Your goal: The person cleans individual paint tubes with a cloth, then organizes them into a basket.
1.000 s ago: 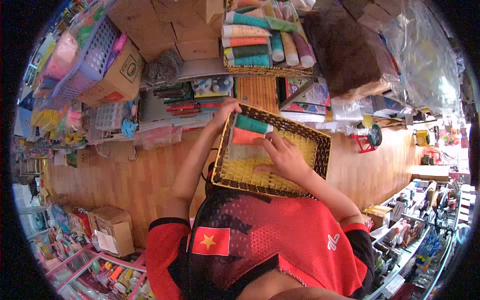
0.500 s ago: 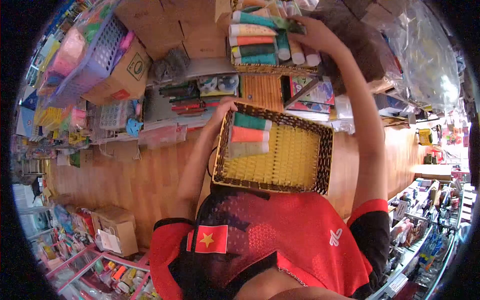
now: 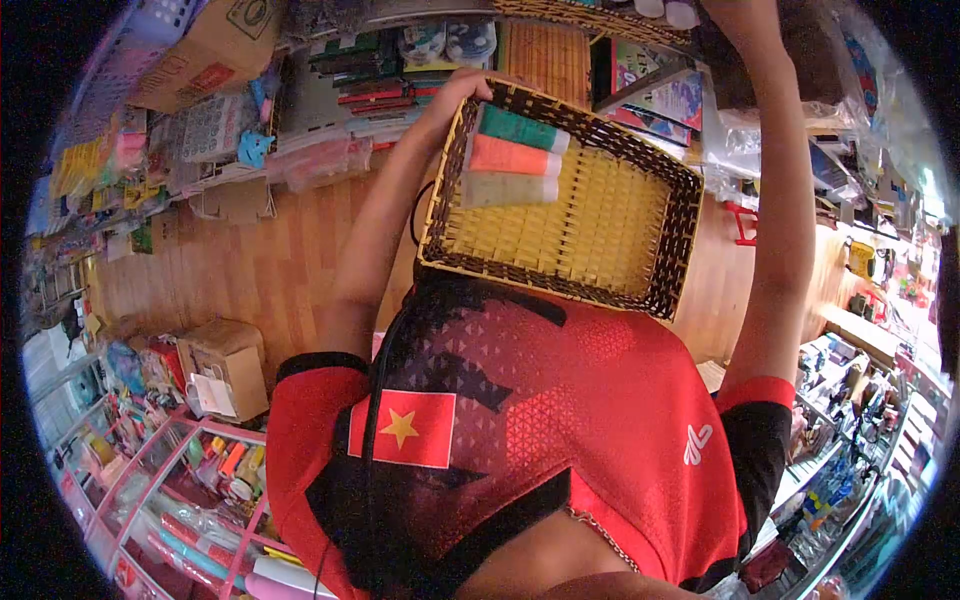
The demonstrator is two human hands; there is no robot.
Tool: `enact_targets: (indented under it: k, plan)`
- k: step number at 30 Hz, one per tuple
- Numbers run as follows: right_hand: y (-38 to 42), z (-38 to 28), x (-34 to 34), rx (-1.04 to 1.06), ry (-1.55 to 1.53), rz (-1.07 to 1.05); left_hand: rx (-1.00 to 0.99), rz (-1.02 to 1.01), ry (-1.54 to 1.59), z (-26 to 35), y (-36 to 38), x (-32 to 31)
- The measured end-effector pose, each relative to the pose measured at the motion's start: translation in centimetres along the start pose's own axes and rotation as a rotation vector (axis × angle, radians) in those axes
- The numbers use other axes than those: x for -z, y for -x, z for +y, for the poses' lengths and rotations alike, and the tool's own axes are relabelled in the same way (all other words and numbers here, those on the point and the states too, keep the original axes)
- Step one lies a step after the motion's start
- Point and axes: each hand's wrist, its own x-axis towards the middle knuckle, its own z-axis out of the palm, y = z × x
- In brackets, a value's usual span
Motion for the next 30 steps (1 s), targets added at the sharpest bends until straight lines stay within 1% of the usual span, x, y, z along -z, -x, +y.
enact_targets:
  k: [1, 3, 5, 7, 9, 10, 11, 13, 14, 15, 17, 18, 20, 24, 27, 30]
  plan:
    - [0.0, -1.7, 0.9, -0.001, -0.007, -0.007, 0.006, 0.006, 0.005, 0.4, 0.4, -0.6]
    - [0.5, -5.4, 3.1, -0.095, -0.289, 0.187, 0.006, 0.174, -0.151, 0.9, 0.9, -1.1]
    - [3.6, -8.1, 5.6, -0.212, -0.328, -0.17, 0.019, 0.171, -0.149, 1.1, 0.9, -1.3]
    - [6.1, -11.5, 5.7, -0.176, -0.657, -0.345, 0.045, 0.162, -0.153, 1.2, 1.0, -1.4]
    - [8.9, -14.7, 5.5, -0.146, -0.756, -0.588, 0.073, 0.151, -0.159, 1.3, 1.1, -1.5]
    - [10.3, -16.1, 5.0, -0.125, -0.737, -0.656, 0.048, 0.136, -0.091, 1.2, 1.3, -1.8]
    - [11.6, -17.3, 4.6, -0.106, -0.718, -0.725, 0.055, 0.139, -0.091, 0.6, 0.9, -1.2]
    - [12.8, -18.8, 4.1, -0.108, -0.709, -0.721, -0.025, 0.0, -0.078, -0.5, -0.1, 0.3]
    - [13.2, -19.4, 3.9, -0.104, -0.694, -0.718, -0.014, 0.068, -0.202, -0.1, 0.1, 0.0]
    - [13.4, -19.9, 3.7, -0.112, -0.695, -0.718, -0.008, 0.064, -0.204, 0.2, 0.3, -0.4]
    - [13.7, -20.6, 3.1, -0.129, -0.602, -0.729, -0.027, 0.016, -0.193, 0.5, 0.3, -1.1]
    - [14.0, -20.9, 2.6, -0.136, -0.602, -0.73, -0.022, 0.013, -0.193, 0.3, 0.1, -1.0]
    - [14.6, -21.2, 1.9, -0.106, -0.54, -0.689, 0.005, -0.014, -0.057, -0.1, -0.2, -0.8]
    - [15.0, -21.5, 1.9, -0.111, -0.54, -0.74, -0.056, -0.054, -0.135, -0.1, -0.2, -0.6]
    - [15.5, -21.6, 1.6, -0.101, -0.557, -0.687, -0.018, -0.042, -0.091, -0.2, -0.2, -0.5]
    - [15.5, -21.5, 1.6, -0.074, -0.551, -0.649, -0.001, -0.077, -0.021, -0.3, -0.1, -0.4]
